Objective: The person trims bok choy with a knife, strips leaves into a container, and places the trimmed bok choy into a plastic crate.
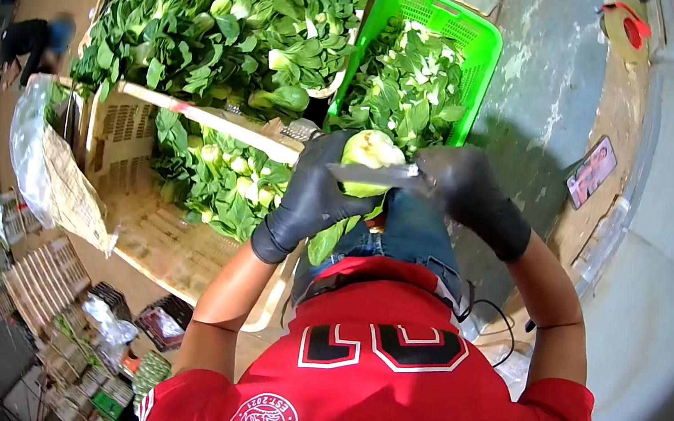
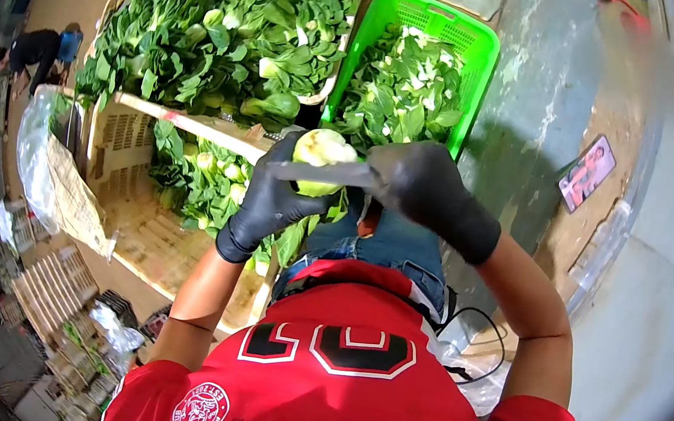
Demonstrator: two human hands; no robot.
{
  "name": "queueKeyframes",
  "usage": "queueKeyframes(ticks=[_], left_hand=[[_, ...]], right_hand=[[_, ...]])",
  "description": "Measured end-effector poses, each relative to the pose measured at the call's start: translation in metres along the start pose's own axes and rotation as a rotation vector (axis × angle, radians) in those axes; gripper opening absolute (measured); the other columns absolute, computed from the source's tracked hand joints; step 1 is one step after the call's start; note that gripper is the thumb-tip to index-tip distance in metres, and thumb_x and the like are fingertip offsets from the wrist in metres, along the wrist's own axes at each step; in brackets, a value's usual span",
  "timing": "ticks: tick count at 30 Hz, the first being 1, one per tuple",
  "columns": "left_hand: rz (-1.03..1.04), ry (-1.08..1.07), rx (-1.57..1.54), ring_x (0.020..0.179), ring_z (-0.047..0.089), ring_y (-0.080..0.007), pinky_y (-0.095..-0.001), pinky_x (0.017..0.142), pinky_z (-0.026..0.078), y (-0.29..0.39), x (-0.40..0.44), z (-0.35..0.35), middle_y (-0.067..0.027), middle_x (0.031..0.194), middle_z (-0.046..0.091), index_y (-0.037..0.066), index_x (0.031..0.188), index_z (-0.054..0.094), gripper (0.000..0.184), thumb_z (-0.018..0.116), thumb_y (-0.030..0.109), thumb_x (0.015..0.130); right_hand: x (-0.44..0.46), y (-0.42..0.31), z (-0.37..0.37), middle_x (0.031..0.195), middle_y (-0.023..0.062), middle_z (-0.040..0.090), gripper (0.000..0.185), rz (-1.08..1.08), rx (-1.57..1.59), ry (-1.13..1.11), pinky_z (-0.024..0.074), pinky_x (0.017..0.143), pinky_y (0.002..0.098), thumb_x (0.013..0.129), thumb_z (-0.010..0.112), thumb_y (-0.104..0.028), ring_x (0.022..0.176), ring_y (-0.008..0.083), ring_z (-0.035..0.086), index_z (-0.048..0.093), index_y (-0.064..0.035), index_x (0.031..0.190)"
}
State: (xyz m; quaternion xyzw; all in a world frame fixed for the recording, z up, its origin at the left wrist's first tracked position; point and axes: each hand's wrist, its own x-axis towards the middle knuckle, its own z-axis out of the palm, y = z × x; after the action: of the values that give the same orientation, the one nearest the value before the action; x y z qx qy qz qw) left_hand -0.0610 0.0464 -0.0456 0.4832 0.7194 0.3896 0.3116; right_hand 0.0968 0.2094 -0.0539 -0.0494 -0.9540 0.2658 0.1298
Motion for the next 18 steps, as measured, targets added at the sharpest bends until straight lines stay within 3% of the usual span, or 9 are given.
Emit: queueKeyframes(ticks=[2, 4, 5, 6, 8, 10, 13, 16, 18], left_hand=[[-0.022, -0.039, 0.008, 0.093, 0.052, -0.0362, -0.0415, 0.084, 0.041, 0.001, 0.004, 0.010, -0.0175, 0.097, 0.055, 0.000, 0.110, 0.050, 0.071, 0.080, 0.020, 0.049], [0.104, 0.025, 0.017, 0.094, 0.053, -0.0355, -0.0417, 0.083, 0.042, 0.010, 0.010, 0.017, -0.0182, 0.099, 0.056, 0.000, 0.111, 0.049, 0.073, 0.082, 0.023, 0.050], [0.073, 0.029, -0.006, 0.093, 0.054, -0.0353, -0.0413, 0.082, 0.043, 0.010, 0.018, 0.022, -0.0180, 0.099, 0.056, -0.001, 0.111, 0.049, 0.074, 0.083, 0.025, 0.051], [0.027, 0.023, -0.036, 0.092, 0.055, -0.0351, -0.0409, 0.080, 0.044, 0.009, 0.022, 0.029, -0.0179, 0.098, 0.057, -0.001, 0.111, 0.048, 0.074, 0.084, 0.027, 0.052], [-0.007, -0.050, -0.036, 0.094, 0.056, -0.0333, -0.0389, 0.081, 0.045, 0.012, 0.036, 0.042, -0.0176, 0.099, 0.057, -0.001, 0.117, 0.042, 0.075, 0.082, 0.026, 0.060], [0.122, -0.051, -0.167, 0.097, 0.056, -0.0299, -0.0382, 0.083, 0.044, 0.011, 0.042, 0.060, -0.0176, 0.104, 0.055, -0.001, 0.119, 0.039, 0.073, 0.080, 0.023, 0.063], [-0.065, -0.174, -0.428, 0.107, 0.052, -0.0237, -0.0342, 0.091, 0.041, -0.013, 0.044, 0.061, -0.0155, 0.118, 0.052, -0.004, 0.126, 0.038, 0.057, 0.066, 0.012, 0.079], [-0.194, -0.252, -0.533, 0.097, 0.056, -0.0182, -0.0300, 0.085, 0.045, -0.034, 0.064, 0.050, -0.0137, 0.110, 0.057, -0.005, 0.123, 0.042, 0.044, 0.059, 0.010, 0.084], [-0.263, -0.209, -0.350, 0.105, 0.053, -0.0211, -0.0314, 0.090, 0.042, -0.040, 0.087, 0.047, -0.0168, 0.115, 0.054, -0.005, 0.125, 0.041, 0.049, 0.060, 0.013, 0.083]], right_hand=[[-0.035, 0.063, 0.036, 0.055, 0.0108, 0.048, 0.022, -0.082, 0.011, 0.120, 0.0376, 0.042, 0.0381, 0.078, 0.063, -0.015, 0.047, 0.0265, 0.049, 0.050, -0.0044, 0.063], [-0.064, 0.099, 0.043, 0.055, 0.0108, 0.048, 0.024, 0.115, -0.095, -0.080, 0.0378, 0.044, 0.0387, 0.079, 0.064, -0.019, 0.046, 0.0280, 0.048, 0.053, -0.0033, 0.065], [-0.074, 0.087, 0.037, 0.059, 0.0129, 0.052, 0.025, 0.492, 0.170, -0.098, 0.0396, 0.048, 0.0386, 0.079, 0.064, -0.023, 0.049, 0.0292, 0.051, 0.055, -0.0014, 0.069], [-0.055, 0.057, 0.010, 0.076, 0.0138, 0.060, 0.026, 0.751, 0.381, -0.153, 0.0460, 0.063, 0.0350, 0.079, 0.066, -0.022, 0.069, 0.0263, 0.059, 0.058, 0.0012, 0.087], [-0.040, 0.027, 0.017, 0.097, 0.0134, 0.060, 0.043, 0.423, 0.670, 0.299, 0.0469, 0.077, 0.0320, 0.074, 0.072, -0.023, 0.086, 0.0222, 0.060, 0.053, -0.0005, 0.106], [-0.034, 0.012, 0.016, 0.106, 0.0120, 0.057, 0.065, 0.524, 0.676, 0.285, 0.0442, 0.083, 0.0321, 0.067, 0.078, -0.026, 0.097, 0.0214, 0.055, 0.045, 0.0002, 0.117], [-0.042, 0.029, 0.004, 0.105, 0.0136, 0.057, 0.063, 0.557, 0.715, 0.248, 0.0434, 0.085, 0.0330, 0.066, 0.078, -0.026, 0.097, 0.0209, 0.055, 0.048, 0.0011, 0.114], [-0.056, 0.043, -0.015, 0.100, 0.0133, 0.058, 0.062, 0.558, 0.623, 0.004, 0.0435, 0.085, 0.0312, 0.064, 0.078, -0.029, 0.097, 0.0200, 0.055, 0.052, 0.0011, 0.110], [-0.065, 0.050, -0.021, 0.095, 0.0109, 0.059, 0.053, 0.466, 0.771, 0.069, 0.0451, 0.077, 0.0319, 0.066, 0.075, -0.028, 0.085, 0.0185, 0.056, 0.053, 0.0010, 0.106]])
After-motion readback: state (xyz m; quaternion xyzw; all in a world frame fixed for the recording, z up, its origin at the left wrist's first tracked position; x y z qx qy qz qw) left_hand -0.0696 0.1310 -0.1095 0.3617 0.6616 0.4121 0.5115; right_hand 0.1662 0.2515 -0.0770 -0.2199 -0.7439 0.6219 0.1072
